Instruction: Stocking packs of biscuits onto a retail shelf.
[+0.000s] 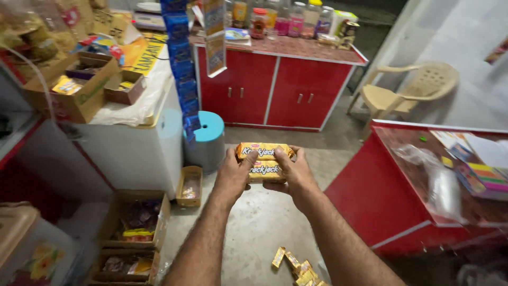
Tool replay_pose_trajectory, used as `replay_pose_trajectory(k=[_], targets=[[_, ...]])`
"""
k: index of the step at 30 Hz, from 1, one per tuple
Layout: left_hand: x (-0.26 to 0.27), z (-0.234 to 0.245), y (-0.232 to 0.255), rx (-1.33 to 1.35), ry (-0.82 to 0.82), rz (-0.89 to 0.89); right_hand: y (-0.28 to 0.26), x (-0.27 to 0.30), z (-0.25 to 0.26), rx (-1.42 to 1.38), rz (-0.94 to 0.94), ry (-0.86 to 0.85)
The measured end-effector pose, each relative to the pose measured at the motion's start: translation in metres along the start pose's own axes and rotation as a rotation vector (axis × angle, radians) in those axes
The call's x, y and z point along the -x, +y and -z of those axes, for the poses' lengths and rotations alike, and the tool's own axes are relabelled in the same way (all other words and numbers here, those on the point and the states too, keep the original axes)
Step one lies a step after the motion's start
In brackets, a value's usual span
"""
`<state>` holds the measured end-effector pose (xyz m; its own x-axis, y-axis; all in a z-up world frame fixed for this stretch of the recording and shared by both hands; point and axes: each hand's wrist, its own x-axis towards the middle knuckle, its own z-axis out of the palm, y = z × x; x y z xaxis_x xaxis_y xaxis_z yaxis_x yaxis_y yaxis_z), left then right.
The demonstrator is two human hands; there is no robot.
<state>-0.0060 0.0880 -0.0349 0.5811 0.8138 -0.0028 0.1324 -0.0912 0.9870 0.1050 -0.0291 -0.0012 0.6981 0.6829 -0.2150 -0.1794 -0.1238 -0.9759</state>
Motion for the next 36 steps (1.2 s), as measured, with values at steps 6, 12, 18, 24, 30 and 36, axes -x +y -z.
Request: replay_pose_trajectory(k=[6,12,18,24,30,36], targets=[[-0.023,0.028,0.013,-0.049,0.223,-0.079,-0.029,-0.04,-0.023,0.071,0.001,-0.193],[-0.035,0.055,0.031,-0.004,0.424,-0.091,-0.07,-0.056,-0.053,0.168,0.07,-0.386],[-0.038,0.091,0.028,-0.207,0.683,-0.195,-0.088,-0.062,-0.099,0.296,0.135,-0.519],[-0.007,0.15,0.031,-0.295,0.891,-0.173,-0.088,-0.055,-0.164,0.291,0.164,-0.741],[0.013,0.222,0.025,-0.318,1.016,-0.326,-0.088,-0.034,-0.231,0.314,0.214,-0.892],[0.02,0.295,0.024,-0.309,1.112,-0.324,-0.094,-0.03,-0.314,0.25,0.224,-1.002]])
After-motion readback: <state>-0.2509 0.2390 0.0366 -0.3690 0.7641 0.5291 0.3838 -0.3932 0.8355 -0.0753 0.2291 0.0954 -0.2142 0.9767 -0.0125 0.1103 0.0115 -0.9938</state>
